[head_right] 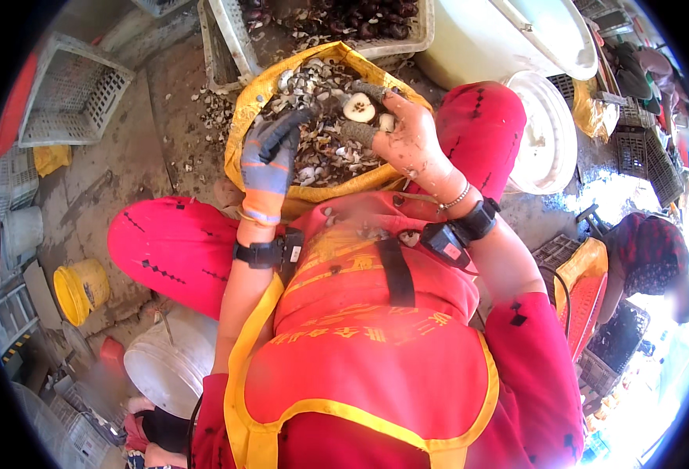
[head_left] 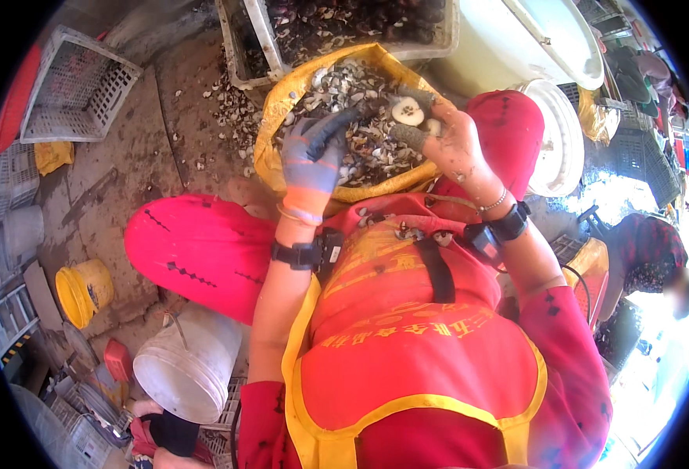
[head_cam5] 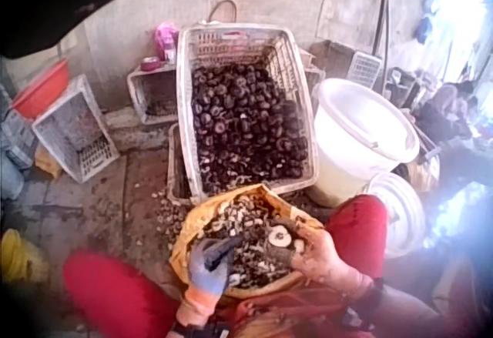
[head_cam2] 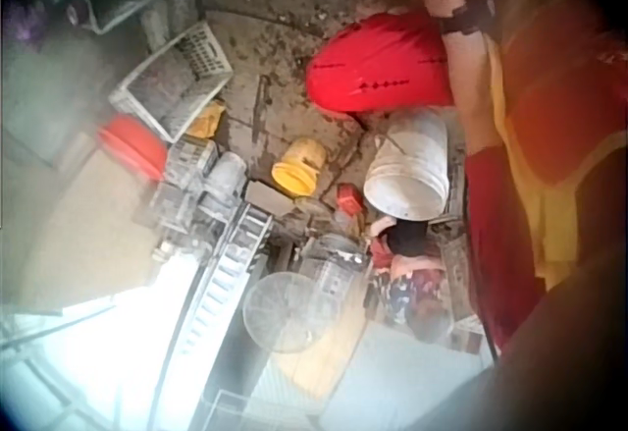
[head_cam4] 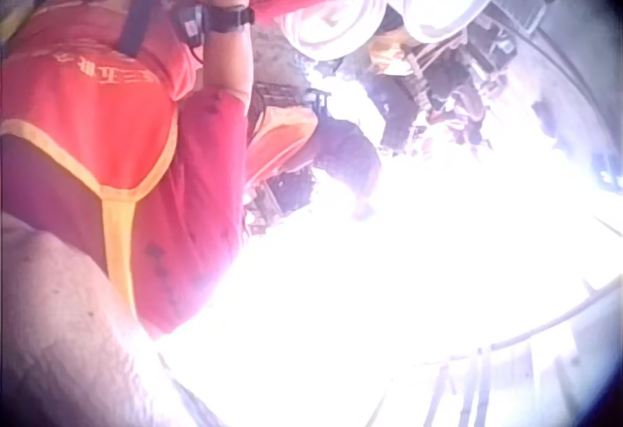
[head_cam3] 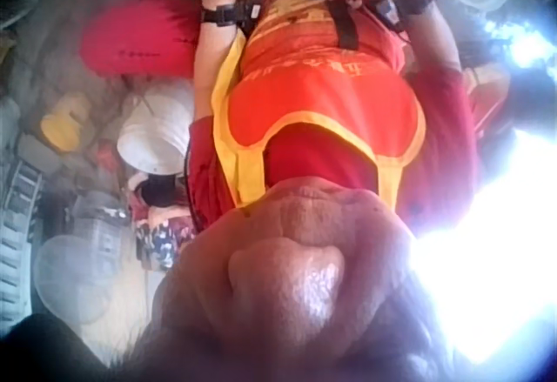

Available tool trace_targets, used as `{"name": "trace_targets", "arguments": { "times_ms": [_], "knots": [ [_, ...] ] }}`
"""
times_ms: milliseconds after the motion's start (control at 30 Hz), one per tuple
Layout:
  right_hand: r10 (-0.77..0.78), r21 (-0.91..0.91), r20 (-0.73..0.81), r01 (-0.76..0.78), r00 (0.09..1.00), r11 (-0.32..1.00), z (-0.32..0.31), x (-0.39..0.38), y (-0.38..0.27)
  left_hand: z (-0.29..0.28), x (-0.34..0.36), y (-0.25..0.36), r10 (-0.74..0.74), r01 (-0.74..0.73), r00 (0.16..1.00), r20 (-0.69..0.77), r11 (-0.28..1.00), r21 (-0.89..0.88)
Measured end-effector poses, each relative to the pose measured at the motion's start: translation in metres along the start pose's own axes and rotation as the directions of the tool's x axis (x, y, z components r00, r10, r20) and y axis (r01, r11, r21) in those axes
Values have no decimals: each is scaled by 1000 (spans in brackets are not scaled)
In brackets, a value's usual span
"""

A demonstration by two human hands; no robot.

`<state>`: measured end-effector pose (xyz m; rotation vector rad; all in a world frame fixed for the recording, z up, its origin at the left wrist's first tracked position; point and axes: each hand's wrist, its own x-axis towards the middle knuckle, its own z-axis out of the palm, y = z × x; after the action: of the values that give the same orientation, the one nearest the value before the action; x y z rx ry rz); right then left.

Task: The person is peeling water chestnuts by hand using a small blade, removing the dark outer skins and placing the peeled chestnuts into a container.

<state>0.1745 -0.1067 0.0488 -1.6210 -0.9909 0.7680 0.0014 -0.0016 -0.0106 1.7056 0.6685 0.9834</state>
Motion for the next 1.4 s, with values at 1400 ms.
{"name": "trace_targets", "arguments": {
  "times_ms": [1400],
  "knots": [
    [345, -163, 645, -318, 682, 934, -47, -12, -25, 1, -15, 16, -200, 286, 920, 337, 930, -230]
  ]
}}
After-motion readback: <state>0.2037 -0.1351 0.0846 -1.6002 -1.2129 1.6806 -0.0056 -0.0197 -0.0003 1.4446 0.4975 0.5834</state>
